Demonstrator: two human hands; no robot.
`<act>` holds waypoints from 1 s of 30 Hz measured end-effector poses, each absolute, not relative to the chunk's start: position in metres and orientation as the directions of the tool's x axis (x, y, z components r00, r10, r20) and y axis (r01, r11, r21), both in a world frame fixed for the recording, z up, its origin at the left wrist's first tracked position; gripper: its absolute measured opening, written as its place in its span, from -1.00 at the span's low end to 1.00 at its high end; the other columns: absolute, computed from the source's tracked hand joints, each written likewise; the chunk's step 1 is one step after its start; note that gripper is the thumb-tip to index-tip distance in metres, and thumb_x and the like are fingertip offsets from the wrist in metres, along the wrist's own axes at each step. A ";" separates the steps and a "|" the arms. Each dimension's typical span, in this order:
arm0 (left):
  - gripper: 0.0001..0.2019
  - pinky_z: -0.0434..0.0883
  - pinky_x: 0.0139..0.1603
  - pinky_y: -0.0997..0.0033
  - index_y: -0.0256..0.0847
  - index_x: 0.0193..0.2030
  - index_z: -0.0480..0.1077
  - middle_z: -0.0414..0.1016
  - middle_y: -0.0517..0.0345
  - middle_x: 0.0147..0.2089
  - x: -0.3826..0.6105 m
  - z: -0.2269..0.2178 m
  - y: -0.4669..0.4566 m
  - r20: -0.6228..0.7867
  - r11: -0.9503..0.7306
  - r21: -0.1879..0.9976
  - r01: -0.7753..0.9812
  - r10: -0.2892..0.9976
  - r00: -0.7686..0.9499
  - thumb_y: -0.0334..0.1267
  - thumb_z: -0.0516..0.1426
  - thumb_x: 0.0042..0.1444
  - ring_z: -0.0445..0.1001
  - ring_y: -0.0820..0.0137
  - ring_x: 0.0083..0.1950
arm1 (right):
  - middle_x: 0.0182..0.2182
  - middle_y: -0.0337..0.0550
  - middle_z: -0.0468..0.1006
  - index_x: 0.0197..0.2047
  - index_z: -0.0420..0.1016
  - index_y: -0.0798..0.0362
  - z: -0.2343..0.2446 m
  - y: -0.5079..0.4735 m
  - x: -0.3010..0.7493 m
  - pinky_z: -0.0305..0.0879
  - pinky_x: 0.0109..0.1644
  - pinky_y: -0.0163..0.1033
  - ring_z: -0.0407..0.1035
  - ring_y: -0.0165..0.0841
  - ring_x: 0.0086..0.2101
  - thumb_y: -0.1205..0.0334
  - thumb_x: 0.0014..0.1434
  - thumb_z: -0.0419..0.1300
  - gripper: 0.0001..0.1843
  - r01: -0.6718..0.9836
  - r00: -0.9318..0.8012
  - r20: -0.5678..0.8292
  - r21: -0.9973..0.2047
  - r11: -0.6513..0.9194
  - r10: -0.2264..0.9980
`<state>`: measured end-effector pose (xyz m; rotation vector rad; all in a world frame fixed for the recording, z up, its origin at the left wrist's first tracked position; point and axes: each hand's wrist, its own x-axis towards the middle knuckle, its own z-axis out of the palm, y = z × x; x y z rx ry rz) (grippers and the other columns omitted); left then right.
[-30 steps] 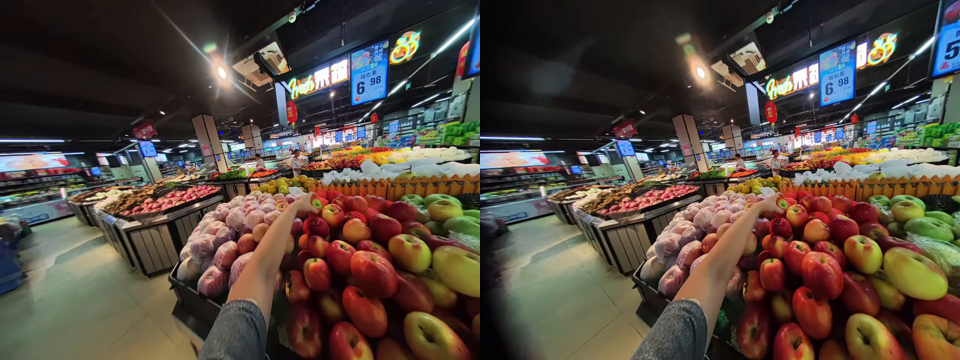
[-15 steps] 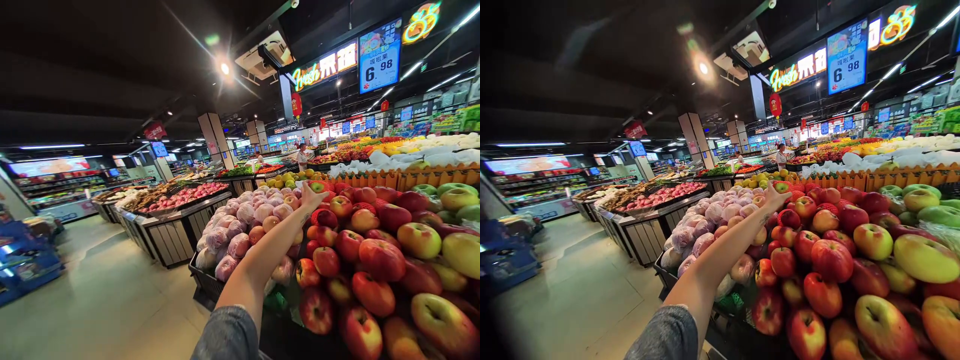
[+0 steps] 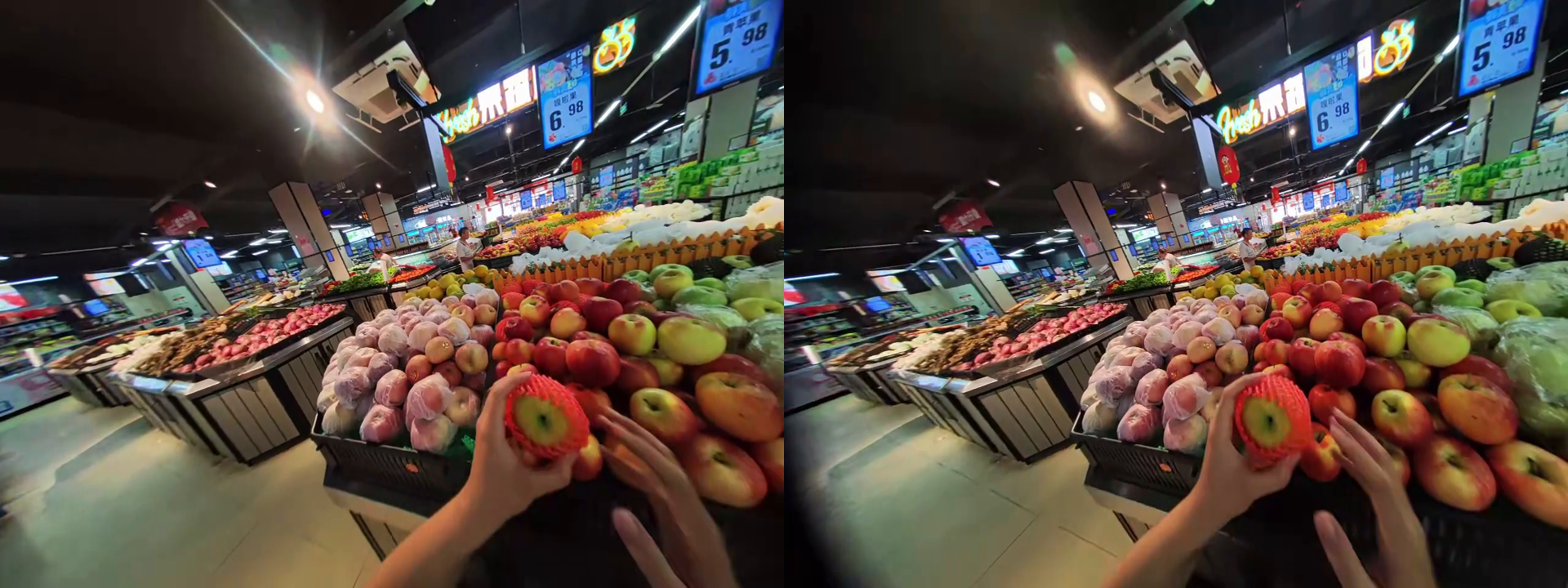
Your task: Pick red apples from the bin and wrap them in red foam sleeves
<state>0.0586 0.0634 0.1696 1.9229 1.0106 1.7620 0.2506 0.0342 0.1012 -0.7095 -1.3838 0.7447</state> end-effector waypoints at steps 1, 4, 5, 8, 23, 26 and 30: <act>-0.17 0.50 0.36 0.27 0.10 0.29 0.35 0.52 0.15 0.24 0.064 0.162 0.056 0.708 -0.682 0.690 0.241 0.705 -0.031 -0.30 0.52 -0.13 0.53 0.25 0.25 | 0.42 -0.19 0.25 0.47 0.35 -0.31 0.103 0.035 0.240 0.32 0.46 -0.07 0.20 -0.10 0.39 0.02 0.38 0.37 -0.35 -0.078 0.004 0.581 -0.811 0.580 0.814; -0.17 0.53 0.34 0.36 0.15 0.37 0.29 0.44 0.11 0.37 0.075 0.142 0.036 0.613 -0.610 0.786 0.104 0.790 -0.003 -0.23 0.50 -0.01 0.50 0.27 0.35 | 0.44 -0.22 0.22 0.52 0.23 -0.34 0.105 0.039 0.219 0.43 0.32 -0.34 0.30 -0.28 0.34 0.01 0.48 0.30 -0.37 -0.240 -0.044 0.465 -0.864 0.442 0.884; -0.22 0.50 0.40 0.34 0.14 0.40 0.28 0.37 0.08 0.43 0.076 0.136 0.030 0.581 -0.581 0.813 0.037 0.814 0.018 -0.17 0.46 0.07 0.44 0.25 0.41 | 0.43 -0.21 0.25 0.50 0.26 -0.32 0.104 0.038 0.218 0.43 0.31 -0.37 0.33 -0.30 0.32 0.01 0.46 0.33 -0.37 -0.281 -0.042 0.424 -0.874 0.397 0.904; -0.48 0.39 0.49 0.40 0.06 0.34 0.42 0.38 0.04 0.41 0.077 0.127 0.020 0.555 -0.559 0.823 -0.104 0.829 -0.059 0.02 0.31 0.28 0.39 0.29 0.45 | 0.40 -0.13 0.29 0.50 0.23 -0.28 0.097 0.032 0.223 0.52 0.22 -0.33 0.41 -0.24 0.25 0.05 0.33 0.48 -0.20 -0.387 -0.094 0.296 -0.890 0.239 0.950; -0.67 0.39 -0.37 0.56 -0.19 -0.29 0.46 0.50 0.11 -0.33 0.086 0.111 0.019 0.445 -0.432 0.894 0.119 0.885 -0.135 0.02 0.18 0.38 0.45 0.47 -0.35 | 0.09 0.01 0.59 -0.02 0.65 -0.05 0.088 0.032 0.231 0.63 -0.08 -0.02 0.55 -0.01 0.00 -0.36 -0.06 0.50 -0.31 -0.715 0.010 -0.202 -0.686 -0.134 0.979; -0.90 0.51 -0.27 0.57 -0.13 -0.17 0.44 0.53 0.13 -0.22 0.089 0.110 0.014 0.556 -0.512 0.819 0.258 0.819 -0.139 -0.22 0.14 0.39 0.53 0.46 -0.26 | 0.09 0.03 0.58 -0.02 0.64 -0.01 0.084 0.033 0.233 0.64 -0.10 -0.03 0.56 0.00 -0.02 -0.35 -0.06 0.52 -0.29 -0.720 0.021 -0.196 -0.683 -0.122 0.980; -0.42 0.58 0.18 0.46 0.05 0.31 0.39 0.52 0.07 0.05 0.087 0.116 0.007 0.839 -0.717 0.429 0.549 0.541 0.051 -0.58 0.08 0.24 0.56 0.42 0.09 | 0.16 -0.03 0.55 0.06 0.65 -0.05 0.086 0.028 0.233 0.65 -0.08 -0.23 0.55 -0.08 0.05 -0.13 -0.10 0.66 -0.30 -0.625 0.211 -0.029 -0.772 0.112 0.977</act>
